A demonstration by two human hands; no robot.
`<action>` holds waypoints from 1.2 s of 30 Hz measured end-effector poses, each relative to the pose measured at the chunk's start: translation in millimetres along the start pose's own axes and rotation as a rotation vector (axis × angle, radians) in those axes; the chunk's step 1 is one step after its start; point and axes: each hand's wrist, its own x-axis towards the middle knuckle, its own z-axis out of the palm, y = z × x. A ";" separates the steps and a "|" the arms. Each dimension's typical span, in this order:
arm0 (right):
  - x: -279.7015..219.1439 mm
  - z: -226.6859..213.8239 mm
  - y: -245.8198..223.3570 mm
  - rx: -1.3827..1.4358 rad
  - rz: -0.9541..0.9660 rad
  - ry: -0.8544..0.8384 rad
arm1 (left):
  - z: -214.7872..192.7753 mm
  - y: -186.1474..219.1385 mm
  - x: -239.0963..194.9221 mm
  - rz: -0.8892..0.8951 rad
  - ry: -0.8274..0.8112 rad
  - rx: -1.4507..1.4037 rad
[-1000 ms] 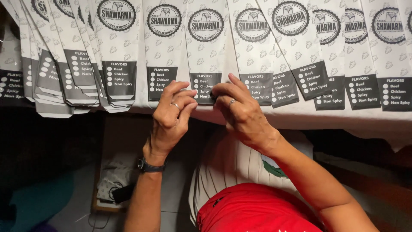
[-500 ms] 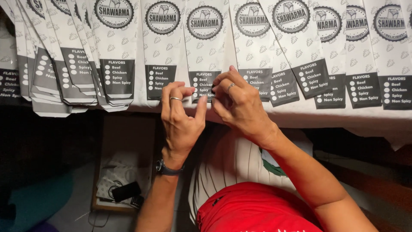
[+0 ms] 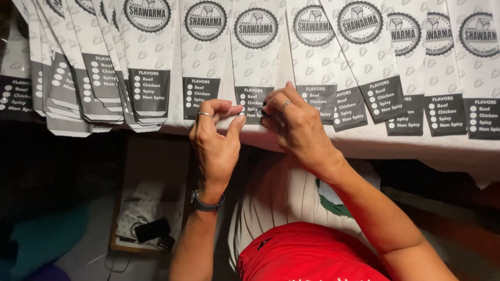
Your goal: Folding the bottom flaps of paper shawarma wrappers and stacking them on a table.
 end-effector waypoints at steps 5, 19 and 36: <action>1.6 -6.1 -6.1 0.016 -0.009 -0.008 | 8.3 -4.6 -4.4 0.077 0.068 0.069; -1.2 -13.0 -14.9 -0.040 -0.147 -0.053 | 10.5 -31.6 -10.3 0.364 0.091 0.301; 0.6 38.6 -21.9 -0.077 -0.224 0.108 | -41.9 -40.2 9.3 0.414 -0.116 -0.039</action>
